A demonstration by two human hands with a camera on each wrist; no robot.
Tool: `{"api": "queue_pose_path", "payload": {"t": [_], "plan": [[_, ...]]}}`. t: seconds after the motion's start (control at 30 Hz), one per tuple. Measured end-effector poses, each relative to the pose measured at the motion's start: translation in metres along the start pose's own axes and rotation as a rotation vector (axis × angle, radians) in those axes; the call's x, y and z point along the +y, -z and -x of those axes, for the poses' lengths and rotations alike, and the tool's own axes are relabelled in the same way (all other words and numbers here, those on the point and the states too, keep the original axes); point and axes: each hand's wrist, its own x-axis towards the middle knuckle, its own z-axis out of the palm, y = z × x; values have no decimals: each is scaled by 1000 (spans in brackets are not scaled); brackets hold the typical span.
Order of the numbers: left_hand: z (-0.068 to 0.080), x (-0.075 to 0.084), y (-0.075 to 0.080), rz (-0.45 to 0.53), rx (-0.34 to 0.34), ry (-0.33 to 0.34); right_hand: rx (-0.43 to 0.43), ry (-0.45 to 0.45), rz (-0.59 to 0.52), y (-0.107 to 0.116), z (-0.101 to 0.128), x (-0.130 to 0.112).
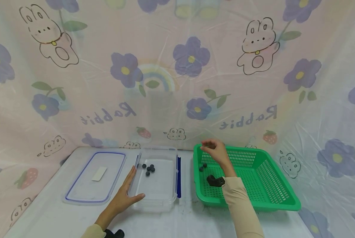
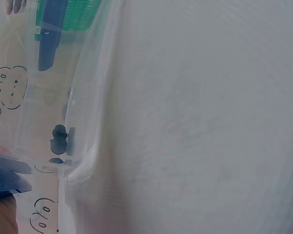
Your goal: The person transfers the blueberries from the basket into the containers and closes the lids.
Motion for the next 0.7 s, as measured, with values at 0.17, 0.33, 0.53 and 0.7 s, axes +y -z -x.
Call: {"api": "queue_pose_path", "payload": {"t": [0.17, 0.33, 0.53, 0.7], "plan": [[1, 0, 1, -4, 0, -3, -20, -49, 4, 1, 0, 15], [1, 1, 1, 6, -6, 9, -33, -112, 1, 0, -1, 29], [0, 3, 1, 9, -13, 18, -65, -165, -5, -3, -4, 46], [1, 4, 1, 9, -14, 22, -108, -179, 26, -4, -5, 57]]}}
